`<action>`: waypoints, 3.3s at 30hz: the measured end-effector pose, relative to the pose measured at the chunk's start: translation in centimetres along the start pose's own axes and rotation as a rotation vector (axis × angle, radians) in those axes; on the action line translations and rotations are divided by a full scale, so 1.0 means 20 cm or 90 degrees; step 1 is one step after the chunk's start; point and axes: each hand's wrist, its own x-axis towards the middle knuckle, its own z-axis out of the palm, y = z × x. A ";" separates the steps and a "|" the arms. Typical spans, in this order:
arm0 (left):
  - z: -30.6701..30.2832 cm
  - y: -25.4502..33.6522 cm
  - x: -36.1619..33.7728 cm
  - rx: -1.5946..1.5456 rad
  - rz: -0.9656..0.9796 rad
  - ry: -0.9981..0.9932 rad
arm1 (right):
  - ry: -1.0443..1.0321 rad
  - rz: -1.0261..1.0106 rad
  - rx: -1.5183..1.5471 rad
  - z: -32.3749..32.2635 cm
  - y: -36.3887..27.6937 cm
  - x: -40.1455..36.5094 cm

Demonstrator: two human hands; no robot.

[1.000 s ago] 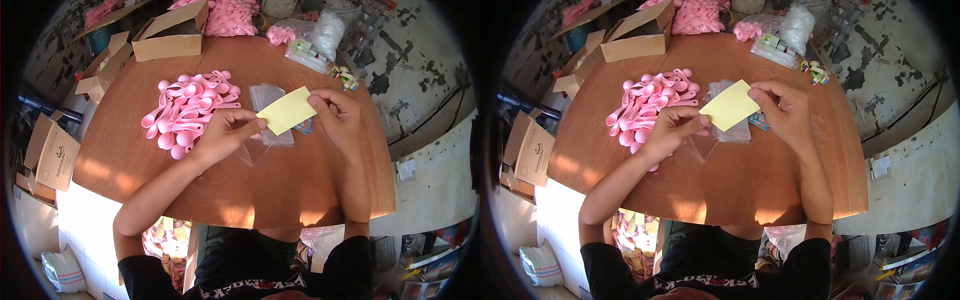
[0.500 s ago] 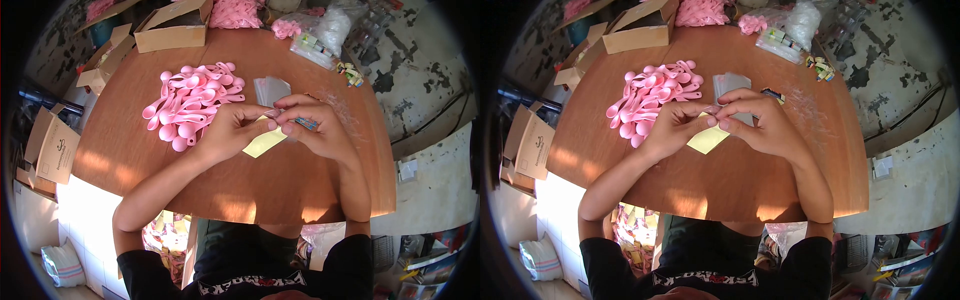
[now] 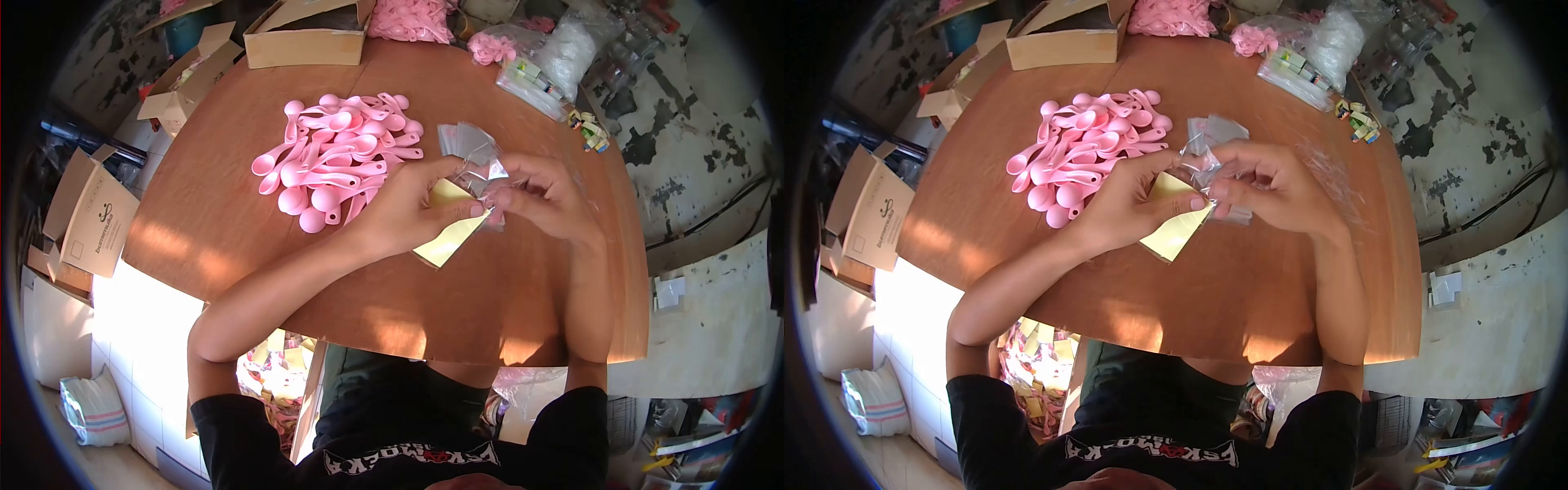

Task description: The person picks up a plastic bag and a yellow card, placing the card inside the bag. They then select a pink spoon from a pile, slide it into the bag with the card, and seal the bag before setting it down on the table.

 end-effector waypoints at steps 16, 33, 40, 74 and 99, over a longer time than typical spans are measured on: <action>0.03 -0.03 -0.05 -0.011 -0.031 -0.084 | 0.182 0.020 -0.404 -0.03 0.71 0.94; 0.03 -0.04 -0.05 -0.105 -0.114 -0.014 | 0.377 -0.063 -0.248 -0.11 0.41 0.62; 0.03 -0.07 -0.04 -0.062 -0.091 0.020 | 0.547 -0.274 -0.010 -0.08 -0.05 0.18; 0.03 -0.12 -0.04 0.075 0.105 0.094 | 0.528 -0.404 -0.323 0.07 -0.13 0.02; 0.04 0.00 -0.06 -0.036 0.001 0.004 | 0.248 -0.249 -0.560 0.15 -0.16 -0.01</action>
